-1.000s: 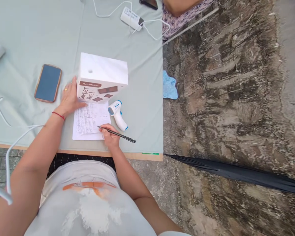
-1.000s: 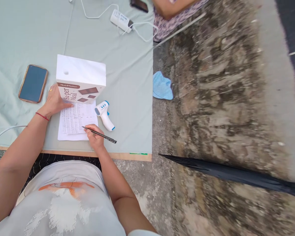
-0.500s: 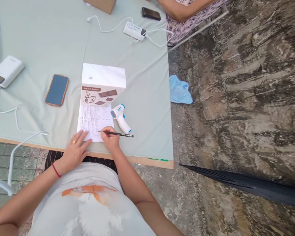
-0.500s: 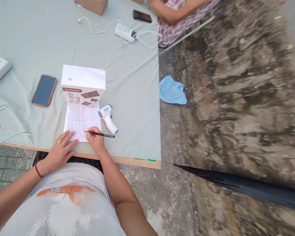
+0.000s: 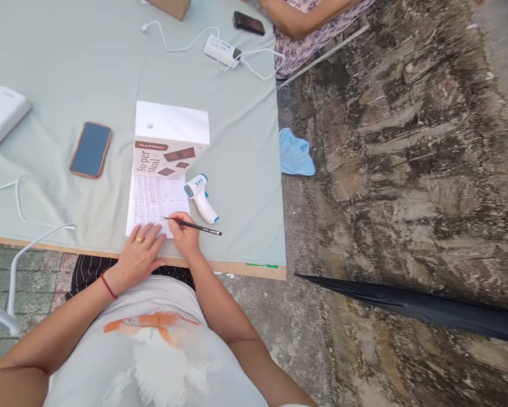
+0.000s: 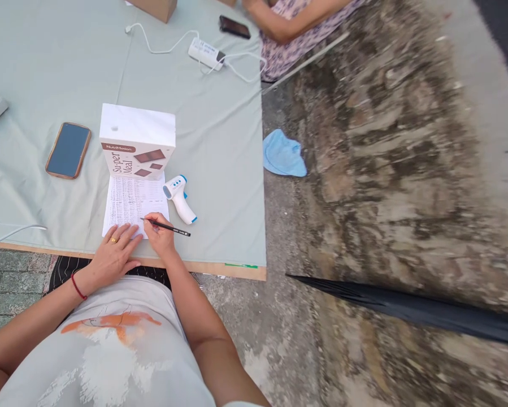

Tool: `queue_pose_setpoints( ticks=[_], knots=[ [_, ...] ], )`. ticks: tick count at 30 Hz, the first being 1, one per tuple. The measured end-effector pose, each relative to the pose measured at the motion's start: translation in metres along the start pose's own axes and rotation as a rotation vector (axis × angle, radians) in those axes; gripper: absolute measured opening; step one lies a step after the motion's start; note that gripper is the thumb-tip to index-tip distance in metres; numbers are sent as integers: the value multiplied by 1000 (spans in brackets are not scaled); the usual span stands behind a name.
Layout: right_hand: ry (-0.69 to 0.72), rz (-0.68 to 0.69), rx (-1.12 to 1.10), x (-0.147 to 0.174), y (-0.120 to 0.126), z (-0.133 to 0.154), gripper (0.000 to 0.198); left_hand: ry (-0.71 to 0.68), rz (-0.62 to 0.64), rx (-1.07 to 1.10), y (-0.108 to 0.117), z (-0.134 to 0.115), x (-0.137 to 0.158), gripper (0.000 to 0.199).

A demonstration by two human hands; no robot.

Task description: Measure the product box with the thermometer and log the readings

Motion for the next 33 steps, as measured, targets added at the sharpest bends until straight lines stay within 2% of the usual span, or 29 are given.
queue_pose_setpoints(
  ticks=[6, 10, 14, 17, 22, 28, 33],
  knots=[
    [16, -14, 2, 2, 2, -3, 16, -21, 35, 16, -4, 2, 7, 61],
    [10, -53, 21, 5, 3, -5, 12, -18, -38, 25, -8, -1, 8, 72],
    [-14, -45, 74, 6, 3, -3, 9, 10, -135, 58, -14, -4, 9, 66],
    [-18, -32, 90, 5, 3, -2, 9, 33, -159, 84, -15, -4, 11, 64],
    [-10, -16, 98, 5, 2, -2, 10, 45, -91, 13, -15, -6, 9, 69],
    [20, 12, 119, 5, 1, -2, 11, 59, -20, 62, -14, -7, 4, 68],
    [32, 43, 172, 4, 0, -3, 9, 66, -7, 82, -13, -8, 3, 67]
  ],
)
Point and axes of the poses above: each hand's wrist, its own x-axis away from the middle knuckle, its own y-axis out of the back of the hand, z = x × y, the point moved 4 cm from there along -x, towards the middle knuckle, and after that the axes turned 15 degrees about -x, right-handed, at the moved point
